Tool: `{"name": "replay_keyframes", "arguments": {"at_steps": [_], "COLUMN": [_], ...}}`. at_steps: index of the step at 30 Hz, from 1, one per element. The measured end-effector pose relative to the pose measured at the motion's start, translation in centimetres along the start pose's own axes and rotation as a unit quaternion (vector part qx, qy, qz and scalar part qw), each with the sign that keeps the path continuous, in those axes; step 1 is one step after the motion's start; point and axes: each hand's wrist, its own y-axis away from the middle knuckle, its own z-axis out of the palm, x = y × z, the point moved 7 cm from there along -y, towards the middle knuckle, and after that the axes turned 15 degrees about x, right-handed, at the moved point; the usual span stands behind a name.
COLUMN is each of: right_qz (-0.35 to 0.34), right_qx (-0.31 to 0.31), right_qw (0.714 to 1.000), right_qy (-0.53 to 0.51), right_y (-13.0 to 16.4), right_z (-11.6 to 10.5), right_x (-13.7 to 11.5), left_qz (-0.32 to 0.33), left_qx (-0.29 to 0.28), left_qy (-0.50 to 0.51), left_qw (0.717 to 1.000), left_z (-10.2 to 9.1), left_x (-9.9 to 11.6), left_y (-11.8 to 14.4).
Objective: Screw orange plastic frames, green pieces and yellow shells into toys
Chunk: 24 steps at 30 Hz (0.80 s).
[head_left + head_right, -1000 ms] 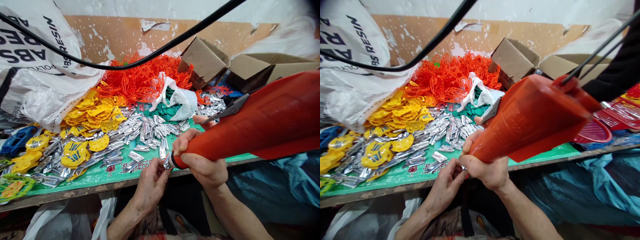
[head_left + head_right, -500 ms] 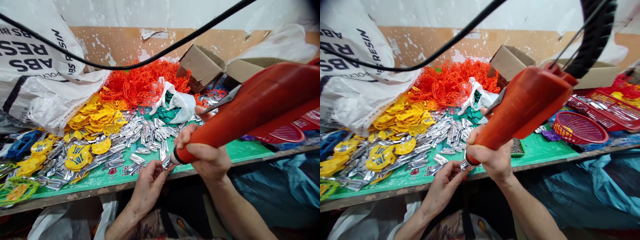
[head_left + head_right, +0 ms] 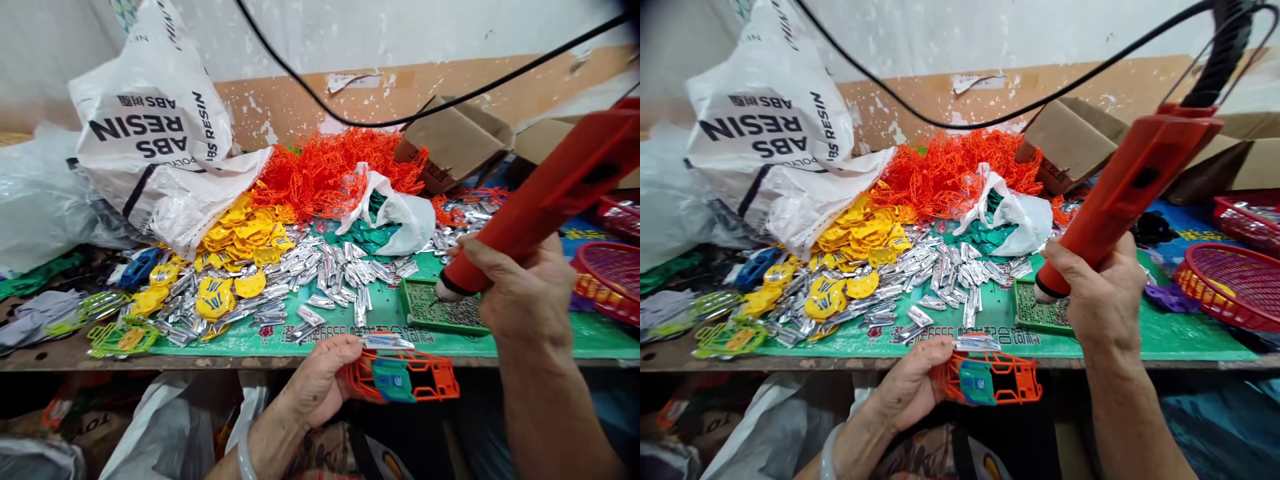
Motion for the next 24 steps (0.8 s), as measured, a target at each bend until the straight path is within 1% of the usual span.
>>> {"name": "replay_keyframes", "arguments": {"at_steps": [4,7,9,13,16,17,18,19,20,22,24], "right_qz": [-0.029,-0.050,-0.053,-0.049,-0.020,-0.025,-0.041,-0.071,-0.113,-0.150,-0.180], "right_qx": [0.028,0.033,0.010,-0.070,-0.145,-0.163,-0.175,-0.177,-0.168,-0.170,-0.193], "right_qw": [0.999,0.998,0.998,0.996,0.989,0.984,0.977,0.963,0.939,0.902,0.872], "right_qy": [-0.016,-0.022,-0.018,0.006,0.028,0.063,0.114,0.188,0.279,0.368,0.413], "right_y": [-1.0,-2.0,-2.7,-4.3,-6.0,-6.8,-7.6,-8.4,-9.3,-10.8,-11.6], "right_z": [-0.5,-0.7,-0.5,-0.5,-1.1,-1.6,-2.0,-2.6,-3.2,-3.8,-3.6], "right_x": [1.0,1.1,0.9,0.7,2.4,3.4,4.6,6.0,7.3,10.0,12.1], "left_qz": [-0.038,-0.050,-0.049,-0.045,-0.049,-0.048,-0.046,-0.043,-0.038,-0.033,-0.033], "left_qx": [-0.015,-0.001,0.016,0.024,0.022,0.021,0.019,0.016,0.016,0.022,0.032], "left_qy": [0.013,0.016,0.024,0.040,0.074,0.084,0.092,0.101,0.110,0.121,0.118], "left_qw": [0.999,0.999,0.998,0.998,0.996,0.995,0.994,0.994,0.993,0.992,0.992], "left_z": [-0.4,-0.7,-0.7,-0.2,-0.1,-0.2,-0.4,-0.6,-0.9,-1.5,-2.0], "left_x": [-0.4,-0.3,0.2,1.5,2.3,2.5,2.5,2.5,2.5,2.4,2.2], "left_y": [-0.1,-0.2,-0.3,0.0,0.1,0.1,0.0,-0.1,-0.3,-0.5,-0.6]}}
